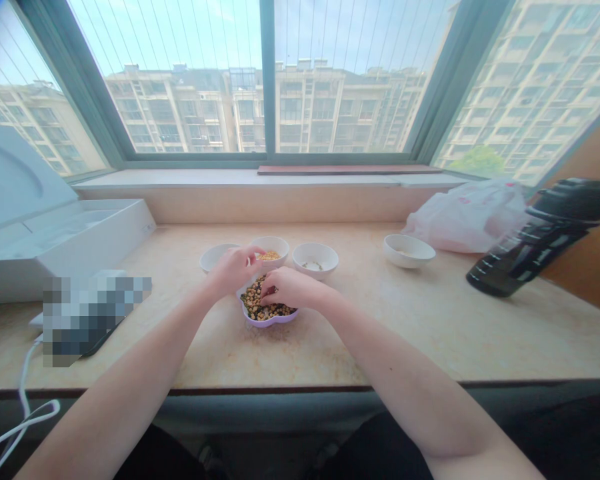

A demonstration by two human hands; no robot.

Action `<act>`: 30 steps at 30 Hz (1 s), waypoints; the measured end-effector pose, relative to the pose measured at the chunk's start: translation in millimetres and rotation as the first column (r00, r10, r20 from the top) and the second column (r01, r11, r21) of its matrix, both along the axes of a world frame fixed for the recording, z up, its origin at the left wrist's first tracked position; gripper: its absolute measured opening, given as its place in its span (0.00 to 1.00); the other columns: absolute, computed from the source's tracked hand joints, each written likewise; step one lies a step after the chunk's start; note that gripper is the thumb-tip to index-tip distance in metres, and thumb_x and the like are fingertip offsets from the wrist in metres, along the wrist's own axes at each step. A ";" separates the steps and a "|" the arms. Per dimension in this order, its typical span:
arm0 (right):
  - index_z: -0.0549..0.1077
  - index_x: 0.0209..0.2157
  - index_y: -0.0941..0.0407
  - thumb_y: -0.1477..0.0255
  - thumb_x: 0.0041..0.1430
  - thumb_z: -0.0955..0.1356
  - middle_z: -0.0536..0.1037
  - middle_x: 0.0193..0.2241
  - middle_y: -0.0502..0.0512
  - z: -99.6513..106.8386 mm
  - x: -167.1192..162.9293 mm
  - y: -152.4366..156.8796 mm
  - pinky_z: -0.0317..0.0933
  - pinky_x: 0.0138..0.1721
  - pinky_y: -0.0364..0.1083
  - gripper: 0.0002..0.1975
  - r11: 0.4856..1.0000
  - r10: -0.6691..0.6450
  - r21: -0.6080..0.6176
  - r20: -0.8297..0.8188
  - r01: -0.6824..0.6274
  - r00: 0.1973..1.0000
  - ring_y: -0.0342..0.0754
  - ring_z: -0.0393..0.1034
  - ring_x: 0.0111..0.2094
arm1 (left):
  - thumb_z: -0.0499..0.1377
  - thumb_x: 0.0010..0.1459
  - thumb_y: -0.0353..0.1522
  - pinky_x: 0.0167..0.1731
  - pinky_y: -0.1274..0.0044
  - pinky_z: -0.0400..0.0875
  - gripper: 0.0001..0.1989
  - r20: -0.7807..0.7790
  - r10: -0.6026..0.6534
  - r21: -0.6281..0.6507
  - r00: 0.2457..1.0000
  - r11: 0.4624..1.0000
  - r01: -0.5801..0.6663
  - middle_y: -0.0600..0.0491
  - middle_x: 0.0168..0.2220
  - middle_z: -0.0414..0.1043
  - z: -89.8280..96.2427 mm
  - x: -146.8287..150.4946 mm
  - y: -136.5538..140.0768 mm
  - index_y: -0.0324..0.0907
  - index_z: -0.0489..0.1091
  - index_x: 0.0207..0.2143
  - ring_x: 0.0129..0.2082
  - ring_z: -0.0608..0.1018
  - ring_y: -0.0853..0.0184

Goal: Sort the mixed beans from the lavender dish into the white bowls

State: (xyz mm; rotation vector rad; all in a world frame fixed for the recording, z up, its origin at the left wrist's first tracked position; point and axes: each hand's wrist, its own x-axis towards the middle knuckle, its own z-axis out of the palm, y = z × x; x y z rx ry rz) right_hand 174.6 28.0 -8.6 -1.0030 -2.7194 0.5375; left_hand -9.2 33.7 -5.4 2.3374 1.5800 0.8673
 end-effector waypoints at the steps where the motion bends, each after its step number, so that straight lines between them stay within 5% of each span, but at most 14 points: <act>1: 0.83 0.33 0.56 0.72 0.61 0.70 0.82 0.33 0.54 -0.5 0.1 0.8 0.59 0.31 0.44 0.07 1.000 0.009 -0.014 -0.008 -0.009 1.000 0.45 0.71 0.30 | 0.57 0.62 0.32 0.37 0.73 0.69 0.15 -0.003 0.005 0.004 1.000 1.000 -0.005 0.51 0.32 0.79 0.3 0.0 -0.2 0.45 0.78 0.48 0.32 0.78 0.62; 9: 0.80 0.27 0.57 0.67 0.62 0.69 0.77 0.24 0.51 1.7 3.6 8.8 0.54 0.29 0.44 0.12 0.995 -0.104 -0.014 -0.215 0.104 0.971 0.43 0.65 0.26 | 0.57 0.62 0.34 0.36 0.74 0.69 0.13 -0.019 0.024 0.015 1.000 1.000 -0.024 0.51 0.31 0.79 -2.1 -3.1 2.6 0.46 0.78 0.47 0.32 0.78 0.62; 12: 0.79 0.29 0.58 0.58 0.62 0.69 0.73 0.22 0.49 7.0 6.4 11.1 0.51 0.27 0.44 0.17 0.973 -0.210 -0.174 -0.385 0.153 0.899 0.42 0.61 0.25 | 0.58 0.62 0.36 0.36 0.74 0.68 0.12 -0.020 0.025 0.005 0.999 1.000 -0.025 0.51 0.31 0.79 -1.1 -3.9 2.5 0.46 0.79 0.45 0.32 0.78 0.62; 17: 0.75 0.34 0.58 0.45 0.57 0.68 0.64 0.21 0.46 17.5 12.6 13.6 0.49 0.23 0.43 0.27 0.818 -0.422 -0.575 -0.606 -0.004 0.674 0.40 0.52 0.21 | 0.56 0.63 0.34 0.33 0.74 0.66 0.13 -0.061 -0.018 -0.024 0.998 1.000 0.017 0.51 0.29 0.78 2.3 -3.8 -0.4 0.46 0.80 0.41 0.28 0.76 0.63; 21: 0.72 0.35 0.55 0.45 0.60 0.66 0.63 0.22 0.44 26.8 17.8 11.9 0.53 0.25 0.43 0.25 0.714 -0.518 -0.691 -0.630 -0.113 0.578 0.40 0.52 0.21 | 0.56 0.62 0.33 0.31 0.75 0.64 0.12 -0.075 -0.078 -0.026 0.994 0.997 0.076 0.52 0.29 0.79 2.7 -3.4 -2.1 0.46 0.80 0.37 0.28 0.75 0.64; 23: 0.71 0.35 0.54 0.46 0.64 0.62 0.63 0.23 0.45 30.9 19.6 10.5 0.53 0.26 0.43 0.24 0.709 -0.522 -0.696 -0.627 -0.115 0.578 0.41 0.52 0.22 | 0.56 0.62 0.32 0.30 0.76 0.62 0.11 -0.075 -0.109 -0.029 0.991 0.994 0.107 0.52 0.28 0.78 2.4 -2.8 -3.3 0.46 0.80 0.36 0.27 0.75 0.65; 28: 0.71 0.36 0.53 0.47 0.70 0.51 0.63 0.24 0.47 36.2 20.8 8.5 0.54 0.26 0.43 0.29 0.800 -0.407 -0.596 -0.614 -0.061 0.676 0.41 0.50 0.22 | 0.55 0.62 0.31 0.27 0.76 0.60 0.12 -0.077 -0.189 -0.062 0.979 0.981 0.185 0.54 0.25 0.76 4.1 0.8 -8.7 0.45 0.79 0.36 0.24 0.73 0.68; 30: 0.70 0.33 0.53 0.47 0.69 0.56 0.61 0.23 0.46 36.3 20.2 8.1 0.53 0.25 0.42 0.26 0.760 -0.424 -0.632 -0.660 -0.152 0.621 0.41 0.49 0.21 | 0.55 0.62 0.31 0.28 0.77 0.61 0.12 -0.082 -0.206 -0.081 0.975 0.976 0.200 0.54 0.24 0.75 5.9 2.3 -11.0 0.44 0.80 0.36 0.23 0.72 0.69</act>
